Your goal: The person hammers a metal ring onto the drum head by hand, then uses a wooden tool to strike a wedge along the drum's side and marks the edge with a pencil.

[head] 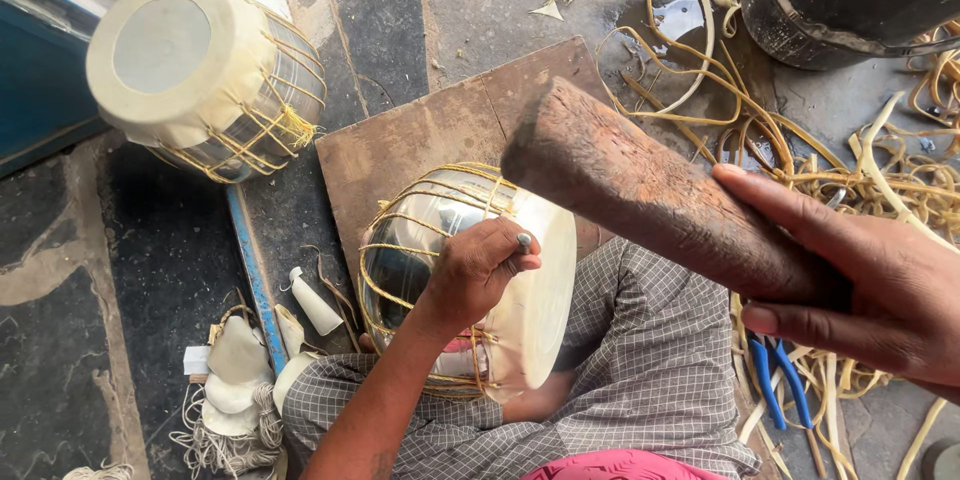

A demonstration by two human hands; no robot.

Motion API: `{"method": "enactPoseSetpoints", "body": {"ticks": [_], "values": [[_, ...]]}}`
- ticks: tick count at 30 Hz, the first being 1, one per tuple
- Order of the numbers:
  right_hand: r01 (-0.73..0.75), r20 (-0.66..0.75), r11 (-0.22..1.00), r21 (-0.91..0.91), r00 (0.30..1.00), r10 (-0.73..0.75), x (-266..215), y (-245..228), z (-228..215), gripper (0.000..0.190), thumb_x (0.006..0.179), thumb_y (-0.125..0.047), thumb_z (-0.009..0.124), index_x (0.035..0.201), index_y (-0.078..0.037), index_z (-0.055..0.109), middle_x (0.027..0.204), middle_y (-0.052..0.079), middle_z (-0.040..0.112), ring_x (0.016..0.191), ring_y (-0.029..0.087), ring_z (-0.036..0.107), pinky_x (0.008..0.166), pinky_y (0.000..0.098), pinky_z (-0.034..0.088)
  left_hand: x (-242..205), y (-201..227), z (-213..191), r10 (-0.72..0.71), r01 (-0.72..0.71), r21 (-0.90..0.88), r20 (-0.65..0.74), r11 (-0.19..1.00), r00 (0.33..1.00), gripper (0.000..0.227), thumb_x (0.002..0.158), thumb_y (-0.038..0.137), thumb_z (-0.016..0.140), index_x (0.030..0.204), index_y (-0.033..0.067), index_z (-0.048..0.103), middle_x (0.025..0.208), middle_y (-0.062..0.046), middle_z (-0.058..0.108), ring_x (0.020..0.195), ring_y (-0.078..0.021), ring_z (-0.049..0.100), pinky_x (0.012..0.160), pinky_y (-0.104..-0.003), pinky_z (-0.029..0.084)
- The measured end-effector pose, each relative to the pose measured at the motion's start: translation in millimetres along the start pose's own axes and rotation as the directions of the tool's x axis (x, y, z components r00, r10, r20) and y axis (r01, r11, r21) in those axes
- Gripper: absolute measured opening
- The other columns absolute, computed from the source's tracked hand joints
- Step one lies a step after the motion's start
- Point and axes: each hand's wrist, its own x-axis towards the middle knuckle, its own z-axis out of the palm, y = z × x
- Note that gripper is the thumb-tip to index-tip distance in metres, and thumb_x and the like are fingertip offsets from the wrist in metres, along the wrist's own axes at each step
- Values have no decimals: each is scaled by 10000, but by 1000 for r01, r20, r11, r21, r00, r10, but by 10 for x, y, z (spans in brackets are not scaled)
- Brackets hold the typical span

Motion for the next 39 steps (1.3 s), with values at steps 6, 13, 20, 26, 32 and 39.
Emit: {"method": "enactPoseSetpoints", "body": {"ticks": [6,13,20,26,32,39], "values": [[480,-358,877,13,821,-444,-72,77,64,1092,679,-196,869,1607,-119,298,1204,138,688,1020,209,725,874,337,590,1,2,18,6,-6,11,-3,1000,1000,166,877,79,795,944,33,651,909,-71,734,854,-253,739,735,-349,582],[716,-384,696,-55,628,-676,-88,-230,117,955,759,-174,808,1571,-18,330,1413,213,607,1245,287,656,1018,398,535,-85,-100,73,-11,10,41,22,999,1000,170,903,138,786,952,44,654,902,-78,725,859,-272,737,741,-366,579],[132,220,991,-29,968,-123,267,-343,75,1039,788,-467,796,1654,-286,250,1024,43,754,890,191,752,807,342,604,-113,-327,141,-28,5,222,97,975,995,196,933,286,756,1012,111,717,865,-74,726,792,-254,738,719,-377,585],[60,-17,599,798,997,-78,1472,485,1295,568,737,-319,804,1187,-35,603,942,101,683,824,193,688,762,369,588,6,-416,-205,-226,229,32,-67,973,972,196,955,276,716,1005,88,693,896,-79,734,804,-240,760,713,-348,592],[5,-7,193,981,1000,6,2507,647,2442,576,795,-289,755,1271,-14,582,984,104,645,878,238,625,714,417,553,-159,-242,-169,-297,329,126,-216,936,930,196,977,281,689,984,86,702,902,-92,737,839,-274,749,723,-376,578],[135,-133,56,989,990,-40,2618,926,2520,560,830,-282,723,1283,35,641,1040,141,641,931,272,625,741,418,560,-700,213,189,101,-35,279,-225,960,969,162,1098,219,606,1018,88,657,951,-89,736,889,-293,720,776,-418,574]]}}
